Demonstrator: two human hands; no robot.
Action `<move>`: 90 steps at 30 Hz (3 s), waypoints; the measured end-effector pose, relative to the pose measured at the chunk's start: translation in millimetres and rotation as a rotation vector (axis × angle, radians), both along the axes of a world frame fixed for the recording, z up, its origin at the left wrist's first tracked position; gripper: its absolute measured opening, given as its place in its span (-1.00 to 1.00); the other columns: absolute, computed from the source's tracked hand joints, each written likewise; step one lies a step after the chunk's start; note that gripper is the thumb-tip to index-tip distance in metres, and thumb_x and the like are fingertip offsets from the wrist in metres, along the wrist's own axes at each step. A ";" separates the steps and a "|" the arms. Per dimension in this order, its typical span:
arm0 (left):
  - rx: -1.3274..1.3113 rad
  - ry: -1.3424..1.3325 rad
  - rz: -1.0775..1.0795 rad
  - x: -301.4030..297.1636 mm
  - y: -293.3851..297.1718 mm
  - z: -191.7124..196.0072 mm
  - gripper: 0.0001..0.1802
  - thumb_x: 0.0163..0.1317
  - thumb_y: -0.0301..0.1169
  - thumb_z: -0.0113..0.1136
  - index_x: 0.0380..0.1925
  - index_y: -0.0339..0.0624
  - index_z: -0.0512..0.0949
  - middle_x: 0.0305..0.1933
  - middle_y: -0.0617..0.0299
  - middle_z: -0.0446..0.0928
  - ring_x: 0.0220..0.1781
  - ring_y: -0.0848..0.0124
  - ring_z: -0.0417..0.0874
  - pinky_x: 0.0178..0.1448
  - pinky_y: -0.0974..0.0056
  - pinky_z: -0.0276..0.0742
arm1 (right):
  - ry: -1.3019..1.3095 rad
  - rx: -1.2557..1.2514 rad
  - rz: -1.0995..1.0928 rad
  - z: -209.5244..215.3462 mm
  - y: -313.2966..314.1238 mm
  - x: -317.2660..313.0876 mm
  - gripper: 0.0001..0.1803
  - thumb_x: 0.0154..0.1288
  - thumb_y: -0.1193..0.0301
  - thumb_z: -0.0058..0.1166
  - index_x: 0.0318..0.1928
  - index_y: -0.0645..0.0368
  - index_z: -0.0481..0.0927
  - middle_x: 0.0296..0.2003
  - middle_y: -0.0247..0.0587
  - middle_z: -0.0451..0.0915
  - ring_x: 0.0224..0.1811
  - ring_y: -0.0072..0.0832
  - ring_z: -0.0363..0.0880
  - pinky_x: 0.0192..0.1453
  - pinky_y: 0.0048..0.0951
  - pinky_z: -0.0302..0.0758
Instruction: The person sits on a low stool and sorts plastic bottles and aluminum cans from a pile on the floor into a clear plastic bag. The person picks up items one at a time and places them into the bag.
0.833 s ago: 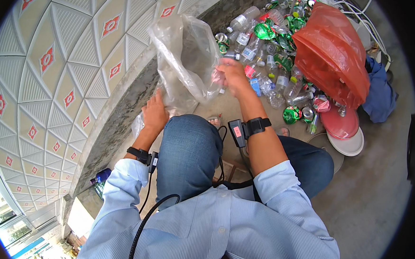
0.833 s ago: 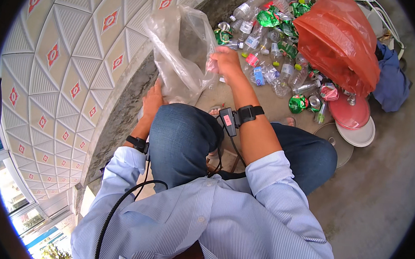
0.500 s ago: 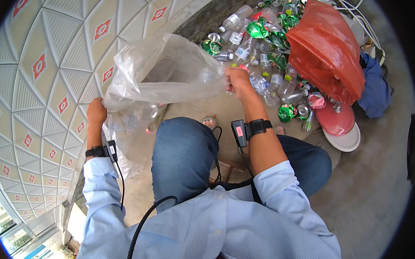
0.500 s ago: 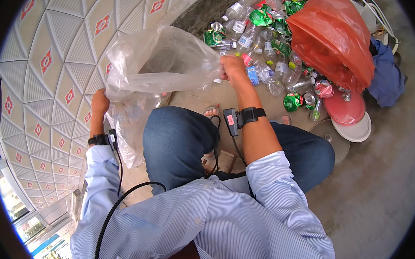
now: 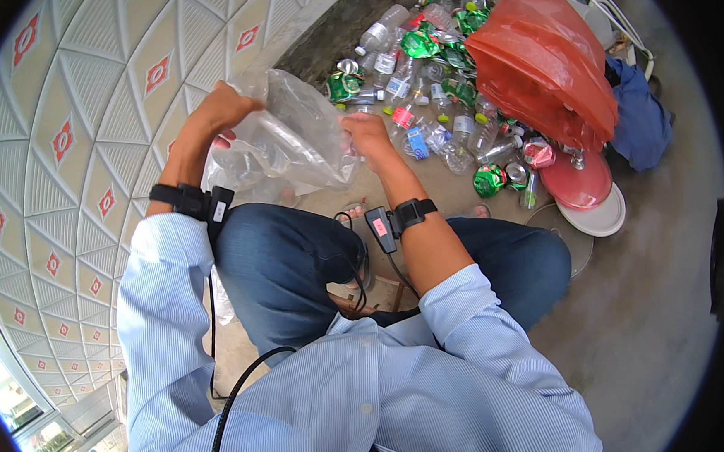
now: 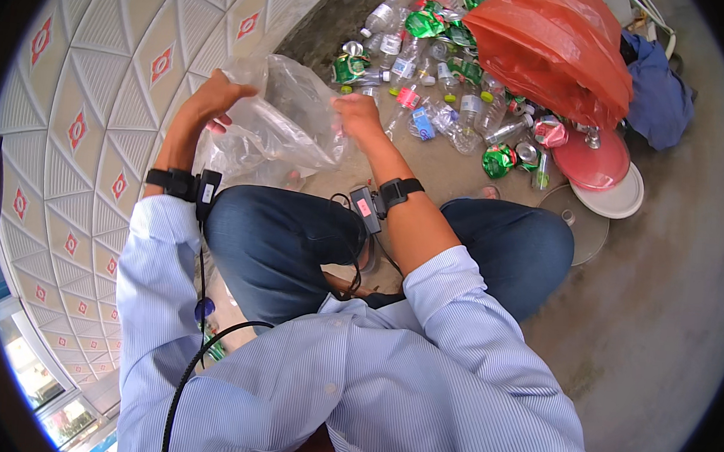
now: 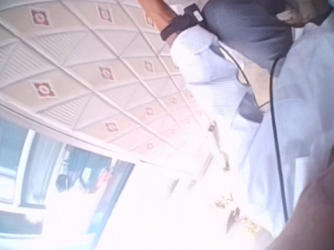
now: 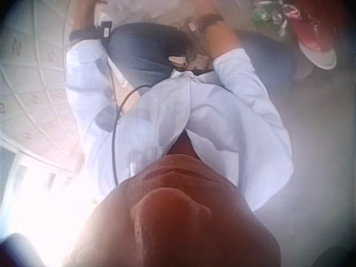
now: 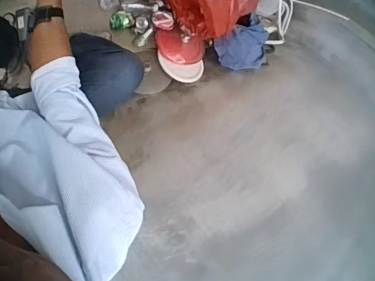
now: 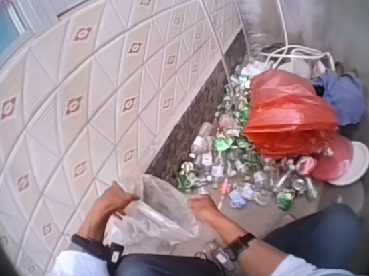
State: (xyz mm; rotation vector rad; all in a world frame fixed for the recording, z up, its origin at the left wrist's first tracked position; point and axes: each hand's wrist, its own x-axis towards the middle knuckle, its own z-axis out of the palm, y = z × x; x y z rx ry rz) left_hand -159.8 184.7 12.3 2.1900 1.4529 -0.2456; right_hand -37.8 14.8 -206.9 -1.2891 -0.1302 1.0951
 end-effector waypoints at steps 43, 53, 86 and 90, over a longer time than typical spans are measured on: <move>-0.660 -0.513 0.279 25.2 -22.5 -81.5 -0.47 0.41 -0.05 0.12 0.01 -0.38 0.65 -0.65 0.38 0.32 -0.66 0.51 0.34 -0.51 0.37 0.36 | 0.062 -1.117 -0.653 -288.6 -267.1 153.9 -0.31 0.04 0.13 0.54 0.06 0.34 0.63 -0.01 0.08 0.71 0.02 -0.12 0.73 0.06 -0.16 0.64; -0.430 -0.431 0.104 23.4 -17.6 -79.1 -0.47 0.37 -0.02 0.14 -0.14 -0.36 0.71 -0.64 0.35 0.33 -0.68 0.46 0.39 -0.61 0.29 0.27 | 0.266 -0.645 -0.906 -287.6 -219.6 118.8 -0.69 0.34 0.32 0.31 0.05 -0.05 0.57 -0.12 -0.36 0.61 -0.11 -0.37 0.56 -0.02 -0.23 0.49; -0.890 -0.933 0.317 -27.1 9.9 -86.4 -0.89 0.29 -0.38 0.27 -0.32 -0.15 0.56 -0.54 0.37 0.38 -0.58 0.50 0.36 -0.52 0.31 0.34 | -0.676 -0.721 0.725 37.0 0.1 4.3 -0.69 0.17 0.26 0.23 -0.28 0.29 0.76 -0.39 0.02 0.76 -0.42 -0.09 0.77 -0.19 -0.22 0.69; -0.610 -0.788 0.188 -25.2 -13.6 -71.8 -0.81 0.25 -0.39 0.35 -0.20 -0.22 0.63 -0.44 0.35 0.53 -0.57 0.56 0.41 -0.51 0.37 0.34 | -1.221 -0.772 0.658 32.4 18.7 -15.0 -0.62 0.12 0.31 0.34 -0.08 0.26 0.72 -0.17 0.00 0.75 -0.08 -0.11 0.75 -0.01 -0.16 0.67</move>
